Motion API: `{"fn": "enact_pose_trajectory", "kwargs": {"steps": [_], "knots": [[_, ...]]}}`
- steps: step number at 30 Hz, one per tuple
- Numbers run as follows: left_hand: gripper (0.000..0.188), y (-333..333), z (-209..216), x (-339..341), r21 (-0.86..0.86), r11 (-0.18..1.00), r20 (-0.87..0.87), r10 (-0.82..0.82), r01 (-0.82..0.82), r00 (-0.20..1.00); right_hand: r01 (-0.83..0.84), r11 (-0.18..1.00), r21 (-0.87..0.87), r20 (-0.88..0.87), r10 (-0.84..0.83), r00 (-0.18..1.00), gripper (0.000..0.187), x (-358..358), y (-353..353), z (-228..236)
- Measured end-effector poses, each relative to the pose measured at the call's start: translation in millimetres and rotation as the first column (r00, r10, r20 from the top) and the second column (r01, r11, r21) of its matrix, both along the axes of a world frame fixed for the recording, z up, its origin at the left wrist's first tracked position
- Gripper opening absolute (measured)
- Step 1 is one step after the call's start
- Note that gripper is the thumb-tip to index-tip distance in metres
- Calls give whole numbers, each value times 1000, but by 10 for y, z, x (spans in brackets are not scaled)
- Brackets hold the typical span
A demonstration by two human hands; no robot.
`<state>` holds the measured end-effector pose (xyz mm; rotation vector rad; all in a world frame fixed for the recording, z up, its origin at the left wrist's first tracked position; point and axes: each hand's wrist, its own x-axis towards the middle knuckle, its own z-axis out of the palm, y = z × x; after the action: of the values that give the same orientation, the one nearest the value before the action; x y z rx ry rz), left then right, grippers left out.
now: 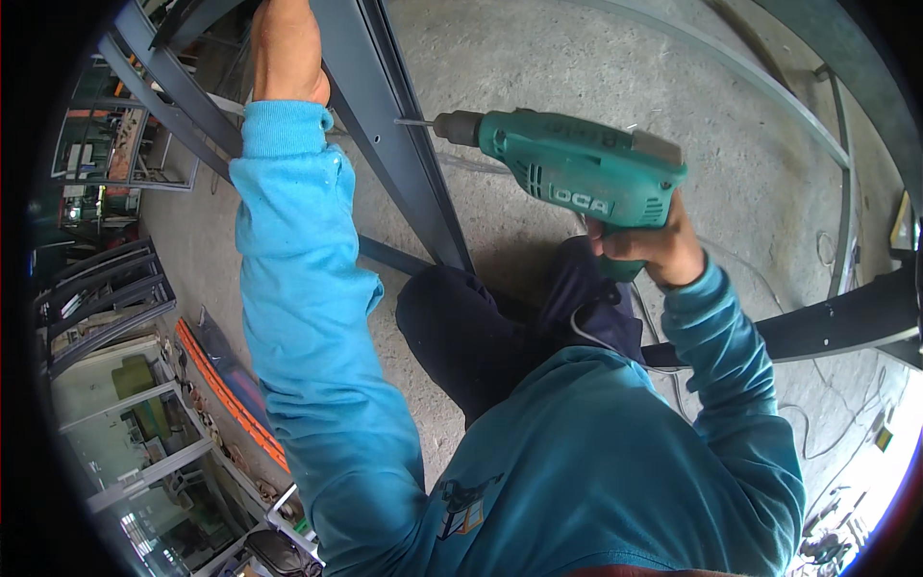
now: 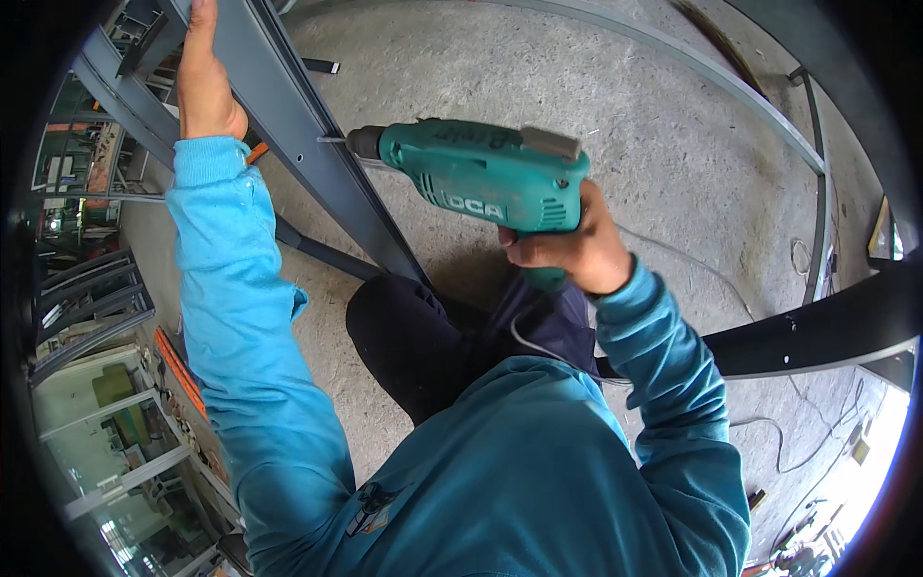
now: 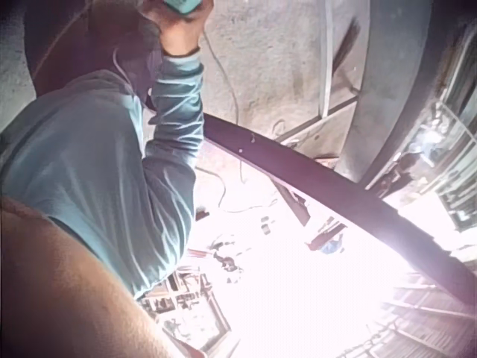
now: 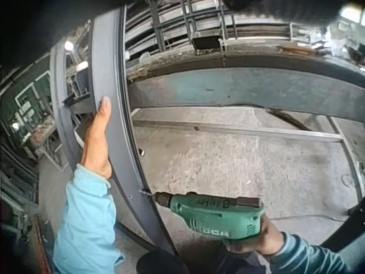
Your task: Drilling holes and fastening screws into a metal frame using an electric drill and manual screwdriver.
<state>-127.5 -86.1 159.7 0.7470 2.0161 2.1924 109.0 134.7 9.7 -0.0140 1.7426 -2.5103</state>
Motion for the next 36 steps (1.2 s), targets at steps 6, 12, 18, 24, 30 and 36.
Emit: {"fn": "enact_pose_trajectory", "kwargs": {"steps": [6, 12, 18, 24, 30, 36], "knots": [[82, 84, -117, -71, -8, 962, -226, 263, -272, 938, 129, 983, -134, 11, -129, 992, 50, 262, -493, -459], [81, 235, -182, -43, 47, 975, -214, 220, -215, 952, 208, 973, -97, 55, -204, 977, 90, 495, -874, -467], [80, -427, -280, -936, 607, 778, 372, -101, -160, 923, 255, 957, 136, -62, -248, 967, 88, 522, -954, 51], [82, 22, -131, -166, 279, 921, 89, 258, -272, 962, 151, 957, 250, 142, -190, 971, 46, 288, -448, 1037], [82, 122, -113, -97, -22, 979, -226, 194, -205, 954, 80, 971, 225, 133, -112, 985, 32, -16, -36, 1111], [78, 176, -66, -23, -17, 970, -222, 235, -244, 946, 117, 973, -198, 225, -71, 972, 38, 116, -55, 544]]}}
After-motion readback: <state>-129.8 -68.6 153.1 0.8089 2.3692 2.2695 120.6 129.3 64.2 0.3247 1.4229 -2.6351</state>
